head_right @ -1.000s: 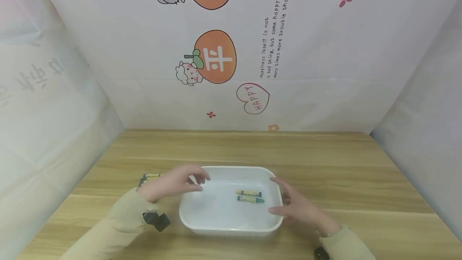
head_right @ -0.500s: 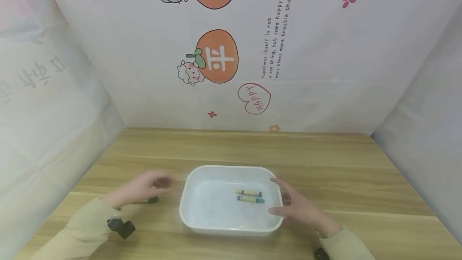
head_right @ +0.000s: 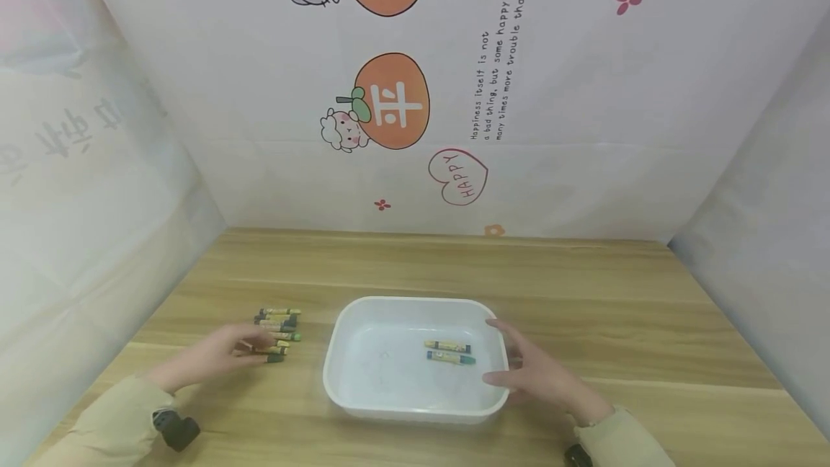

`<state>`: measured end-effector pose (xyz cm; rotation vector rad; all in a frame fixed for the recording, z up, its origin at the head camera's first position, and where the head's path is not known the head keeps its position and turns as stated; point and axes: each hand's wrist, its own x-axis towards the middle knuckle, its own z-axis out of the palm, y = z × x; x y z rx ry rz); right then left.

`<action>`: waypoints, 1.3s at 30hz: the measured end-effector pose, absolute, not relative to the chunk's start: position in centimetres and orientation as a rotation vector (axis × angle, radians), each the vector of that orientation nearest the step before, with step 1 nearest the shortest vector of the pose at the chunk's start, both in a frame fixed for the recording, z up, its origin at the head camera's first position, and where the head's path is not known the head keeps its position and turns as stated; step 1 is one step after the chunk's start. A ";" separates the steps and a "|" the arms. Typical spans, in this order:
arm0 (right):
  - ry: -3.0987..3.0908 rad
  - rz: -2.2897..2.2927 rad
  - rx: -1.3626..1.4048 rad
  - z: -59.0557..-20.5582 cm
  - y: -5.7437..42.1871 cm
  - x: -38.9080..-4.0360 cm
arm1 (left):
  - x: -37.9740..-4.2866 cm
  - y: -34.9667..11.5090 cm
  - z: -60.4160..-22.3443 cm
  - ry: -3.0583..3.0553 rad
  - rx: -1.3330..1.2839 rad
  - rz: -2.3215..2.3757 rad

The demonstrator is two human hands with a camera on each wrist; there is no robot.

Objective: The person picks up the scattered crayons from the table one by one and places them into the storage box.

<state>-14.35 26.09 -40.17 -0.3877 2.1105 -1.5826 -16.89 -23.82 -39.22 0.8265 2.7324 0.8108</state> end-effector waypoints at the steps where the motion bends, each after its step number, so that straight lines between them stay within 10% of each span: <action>1: 2.110 -1.580 -0.391 -40.2 26.1 -14.4 | -16.9 -24.0 -39.2 2.733 0.824 0.799; 39: 2.091 -1.610 -0.411 -40.2 26.2 -14.1 | -16.8 -24.6 -40.9 2.664 0.791 0.715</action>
